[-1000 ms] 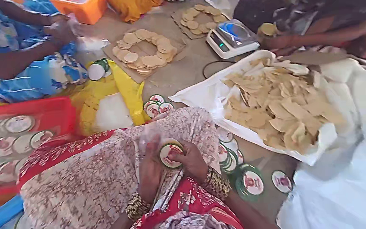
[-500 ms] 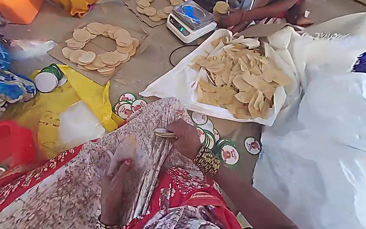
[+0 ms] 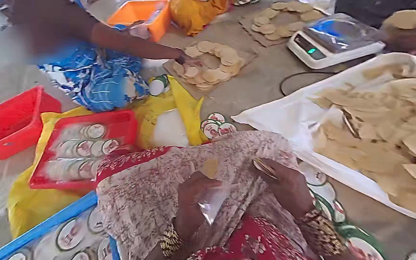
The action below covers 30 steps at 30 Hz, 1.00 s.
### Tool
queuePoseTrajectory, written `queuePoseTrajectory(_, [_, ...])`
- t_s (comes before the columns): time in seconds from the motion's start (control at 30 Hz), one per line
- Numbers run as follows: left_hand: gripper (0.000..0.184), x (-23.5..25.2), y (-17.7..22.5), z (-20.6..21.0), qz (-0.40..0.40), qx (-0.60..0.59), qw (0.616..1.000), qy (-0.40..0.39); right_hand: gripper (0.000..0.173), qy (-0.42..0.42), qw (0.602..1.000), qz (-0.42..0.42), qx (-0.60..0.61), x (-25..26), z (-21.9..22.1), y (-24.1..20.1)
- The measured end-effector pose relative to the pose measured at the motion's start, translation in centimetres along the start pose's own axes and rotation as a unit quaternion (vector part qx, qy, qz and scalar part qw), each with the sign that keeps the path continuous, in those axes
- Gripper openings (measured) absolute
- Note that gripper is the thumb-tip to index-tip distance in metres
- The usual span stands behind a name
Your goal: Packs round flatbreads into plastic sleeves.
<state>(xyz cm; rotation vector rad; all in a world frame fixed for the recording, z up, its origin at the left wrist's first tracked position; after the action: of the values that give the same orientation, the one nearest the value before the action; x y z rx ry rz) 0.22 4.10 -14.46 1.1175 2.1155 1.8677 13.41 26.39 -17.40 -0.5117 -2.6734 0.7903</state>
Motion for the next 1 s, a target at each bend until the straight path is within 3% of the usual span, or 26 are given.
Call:
queuePoseTrajectory(0.33, [0.031, -0.8, 2.0, -0.6, 0.038, -0.060, 0.997, -0.025, 0.029, 0.027, 1.000, -0.010, -0.004, -0.5, 0.3, 0.1])
queuePoseTrajectory(0.57, [0.012, -1.1, 2.6, -0.6, -0.066, -0.218, 0.973, 0.019, 0.031, 0.041, 0.998, -0.037, -0.009, -0.6, 0.6, -0.1])
queuePoseTrajectory(0.7, [0.017, -1.6, 2.1, -0.4, -0.104, -0.310, 0.944, 0.051, 0.033, 0.040, 0.998, -0.043, -0.018, -0.6, 0.8, -0.2])
queuePoseTrajectory(1.0, [0.007, -1.2, 2.6, -0.9, -0.089, -0.272, 0.957, 0.034, 0.032, 0.021, 0.999, -0.036, -0.015, -0.2, 0.7, -0.3])
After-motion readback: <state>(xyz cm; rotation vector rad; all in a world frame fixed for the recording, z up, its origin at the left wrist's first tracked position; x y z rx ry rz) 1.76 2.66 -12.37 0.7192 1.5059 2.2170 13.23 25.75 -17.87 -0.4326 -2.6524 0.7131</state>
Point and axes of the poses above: each hand's wrist, its own x-axis towards the middle knuckle, its own z-axis out of the palm, y = z × x, the point moved 3 cm from there along x, towards the middle knuckle, and after that the axes turned 11 degrees about -z, right-handed, at the moved point
